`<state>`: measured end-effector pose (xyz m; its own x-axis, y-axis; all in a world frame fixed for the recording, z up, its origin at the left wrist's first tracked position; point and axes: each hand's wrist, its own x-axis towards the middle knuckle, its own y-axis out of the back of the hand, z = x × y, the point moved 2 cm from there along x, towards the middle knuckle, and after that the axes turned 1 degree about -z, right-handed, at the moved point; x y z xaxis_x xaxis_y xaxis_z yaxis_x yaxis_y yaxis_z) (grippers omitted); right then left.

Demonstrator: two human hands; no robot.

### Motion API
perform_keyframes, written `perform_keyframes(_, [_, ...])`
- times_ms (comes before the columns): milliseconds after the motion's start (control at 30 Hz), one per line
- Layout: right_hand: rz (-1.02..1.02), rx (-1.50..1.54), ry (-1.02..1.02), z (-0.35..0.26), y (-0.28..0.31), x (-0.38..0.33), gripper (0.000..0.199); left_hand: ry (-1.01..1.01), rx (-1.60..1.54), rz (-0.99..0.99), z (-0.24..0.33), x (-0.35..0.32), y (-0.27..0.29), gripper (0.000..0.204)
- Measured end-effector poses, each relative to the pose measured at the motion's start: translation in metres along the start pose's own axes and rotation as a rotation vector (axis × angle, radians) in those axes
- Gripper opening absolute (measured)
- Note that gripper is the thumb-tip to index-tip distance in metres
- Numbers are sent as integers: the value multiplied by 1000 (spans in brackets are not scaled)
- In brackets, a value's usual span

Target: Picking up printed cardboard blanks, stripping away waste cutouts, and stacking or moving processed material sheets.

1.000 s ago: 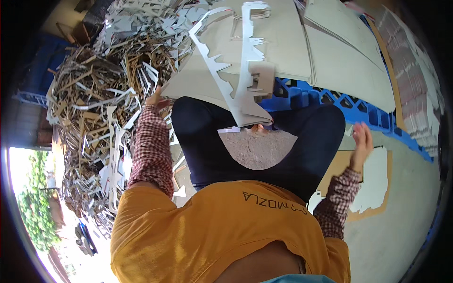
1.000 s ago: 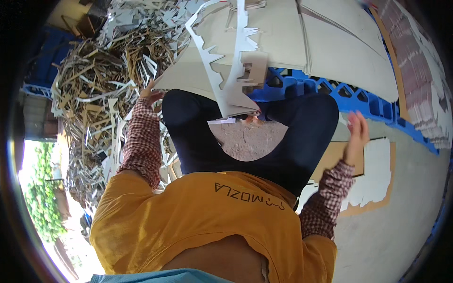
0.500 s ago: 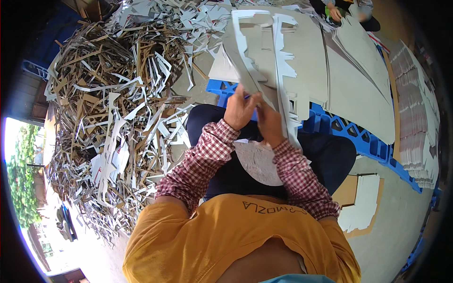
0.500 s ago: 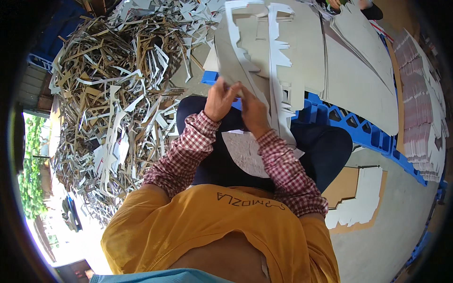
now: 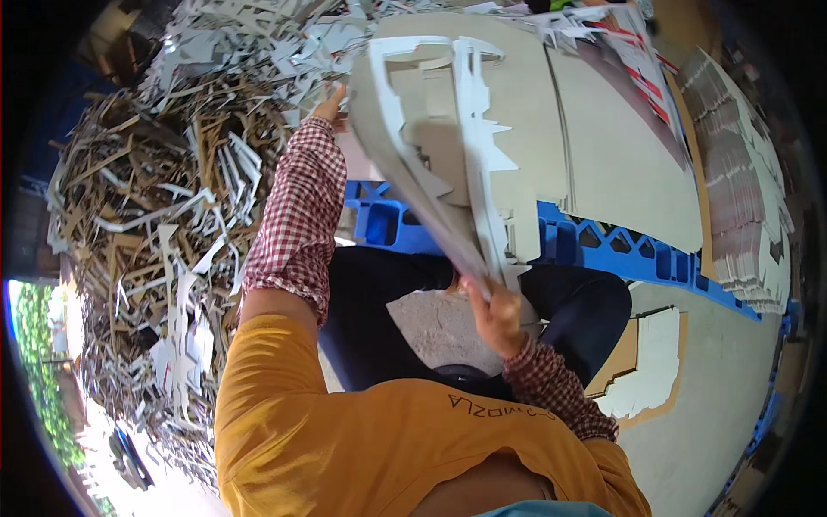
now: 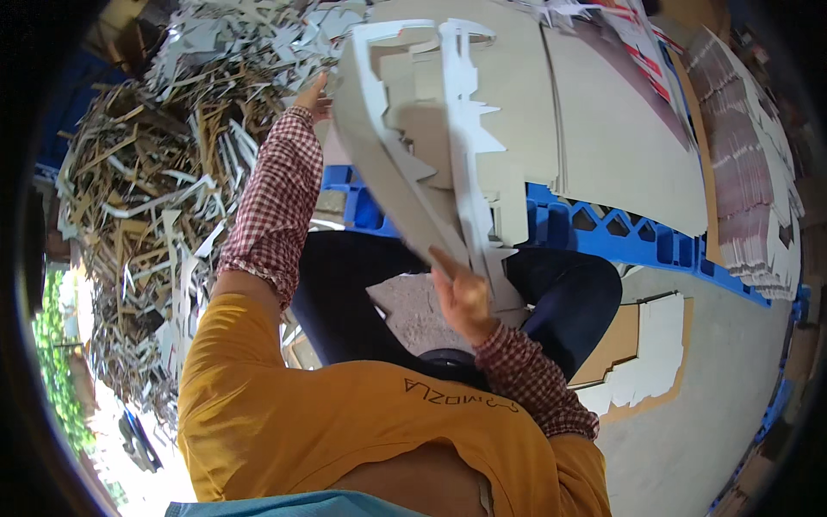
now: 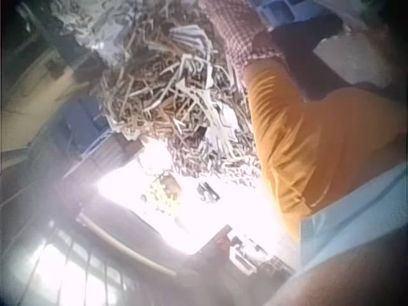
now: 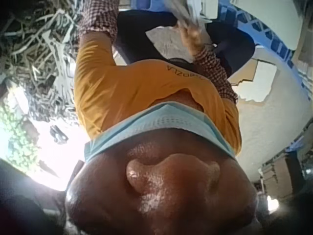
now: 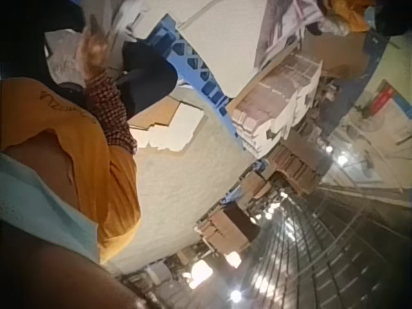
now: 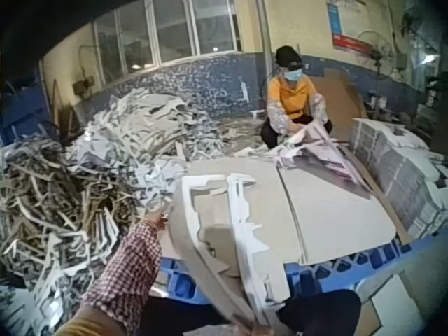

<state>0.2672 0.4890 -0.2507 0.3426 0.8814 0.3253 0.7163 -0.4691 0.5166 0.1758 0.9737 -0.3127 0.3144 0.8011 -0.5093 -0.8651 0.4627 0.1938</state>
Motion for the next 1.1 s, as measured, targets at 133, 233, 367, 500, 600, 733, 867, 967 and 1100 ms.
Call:
perform_keyframes(133, [-18, 250, 146, -39, -1, -9, 32, -277, 1090, 90, 8, 63, 113, 77])
perform_keyframes(233, [-354, 113, 248, -33, -7, -20, 38, -525, 1248, 68, 8, 70, 51, 60])
perform_keyframes(367, [-811, 414, 182, -6, -29, -17, 54, -692, 1026, 94, 59, -29, -58, 39])
perform_keyframes(500, [-460, 647, 211, -71, -8, 95, 51, -993, 585, 131, 110, -184, -64, 28])
perform_keyframes(600, [111, 646, 279, -80, 26, 174, 45, -1028, 662, 57, 143, -271, -90, 27])
perform_keyframes(733, [639, 806, -15, -22, 79, 234, 53, -1246, 452, -89, 145, -342, -91, 23])
perform_keyframes(867, [612, 777, 153, -30, 106, 236, 55, -1195, 445, -162, 146, -395, -94, 21])
perform_keyframes(967, [522, 826, 36, -41, 112, 231, 52, -1223, 438, -109, 154, -406, -85, 23])
perform_keyframes(1100, [520, 675, 90, -63, 114, 227, 50, -1261, 519, 31, 185, -411, -73, 23])
